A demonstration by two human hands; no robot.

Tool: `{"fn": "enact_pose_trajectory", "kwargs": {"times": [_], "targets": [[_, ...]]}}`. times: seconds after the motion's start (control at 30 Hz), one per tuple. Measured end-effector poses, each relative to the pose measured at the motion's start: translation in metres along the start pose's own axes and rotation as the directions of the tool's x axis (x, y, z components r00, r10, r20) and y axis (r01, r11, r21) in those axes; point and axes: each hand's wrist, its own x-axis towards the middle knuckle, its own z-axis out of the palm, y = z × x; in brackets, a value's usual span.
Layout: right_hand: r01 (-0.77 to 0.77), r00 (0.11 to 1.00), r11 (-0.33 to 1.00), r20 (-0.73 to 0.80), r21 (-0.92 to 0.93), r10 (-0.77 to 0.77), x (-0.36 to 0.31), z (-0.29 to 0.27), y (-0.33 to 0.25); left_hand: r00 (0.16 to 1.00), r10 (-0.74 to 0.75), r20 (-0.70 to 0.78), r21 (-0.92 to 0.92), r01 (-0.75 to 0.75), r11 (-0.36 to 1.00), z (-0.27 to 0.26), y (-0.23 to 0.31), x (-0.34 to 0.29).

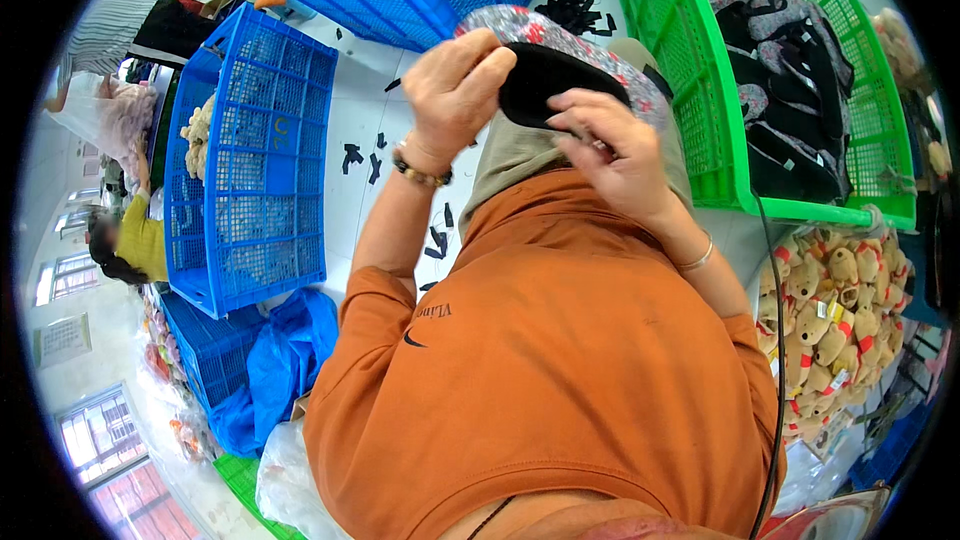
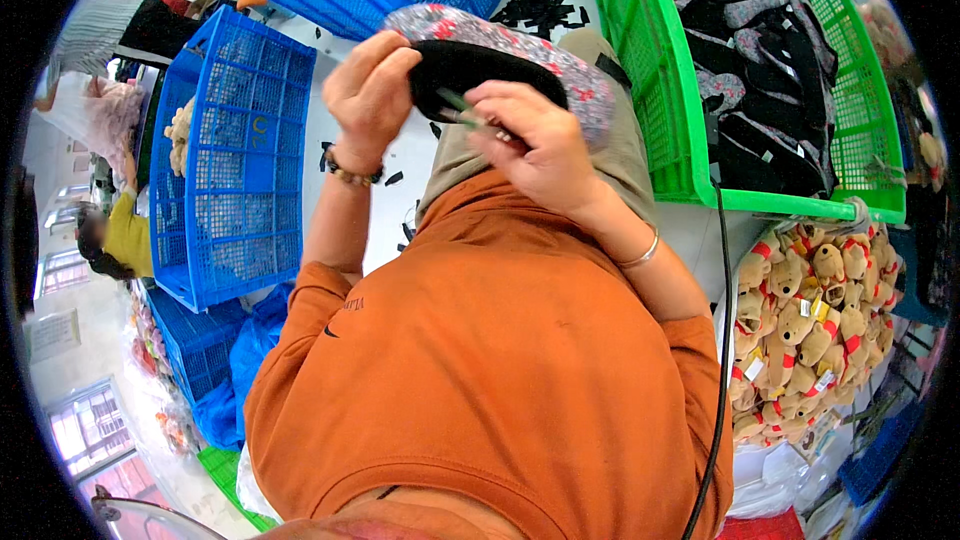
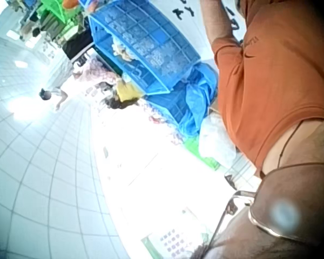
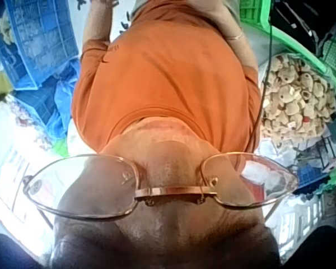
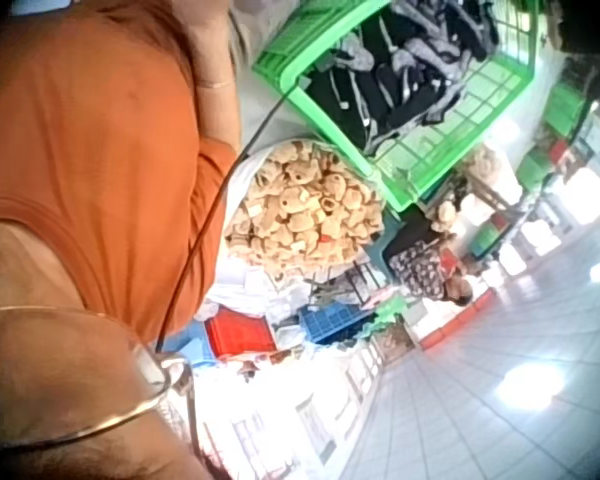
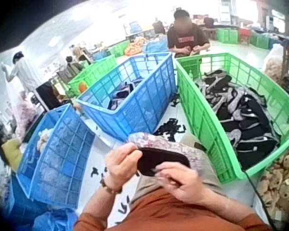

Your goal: The person sits on the floor and uses scissors to trim excess fabric from the edges of floral-patterned slippers. They handle the slippers one at a time, cutting along the perimeter and occasionally flipping them to access different sides. Finished slippers are placed into a green basket.

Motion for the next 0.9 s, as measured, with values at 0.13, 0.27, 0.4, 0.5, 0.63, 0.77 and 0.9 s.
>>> {"fn": "enact_pose_trajectory", "kwargs": {"times": [0.13,0.27,0.4,0.5,0.63,0.77,0.9], "targets": [[-0.027,0.979,0.997,-0.204,-0.066,0.013,0.013,-0.019,-0.009,0.936,0.348,0.046,0.003,-0.348,0.937,-0.029,-0.026,0.031],[-0.024,0.983,0.997,-0.181,-0.077,0.010,0.024,-0.015,-0.024,0.834,0.530,0.155,-0.181,-0.503,0.845,-0.027,-0.001,0.037],[0.147,0.978,0.943,-0.096,-0.298,-0.183,0.022,-0.011,-0.008,0.878,0.462,0.125,-0.264,-0.419,0.869,-0.009,0.021,0.023],[0.095,0.979,0.928,-0.137,-0.359,-0.153,0.015,-0.009,0.011,0.930,0.328,0.168,-0.271,-0.276,0.922,0.002,0.026,0.009],[-0.045,0.959,0.924,-0.274,-0.379,-0.066,0.015,-0.007,0.008,0.979,-0.138,0.150,-0.357,0.183,0.916,0.008,0.057,-0.016],[-0.091,0.959,0.924,-0.283,-0.370,-0.019,0.012,-0.009,0.006,0.939,-0.342,-0.044,-0.286,0.316,0.904,0.034,0.062,-0.037],[-0.014,0.961,0.943,-0.266,-0.332,-0.080,0.011,-0.011,0.004,0.955,-0.271,0.122,-0.480,0.295,0.826,0.044,0.015,-0.022]]}}
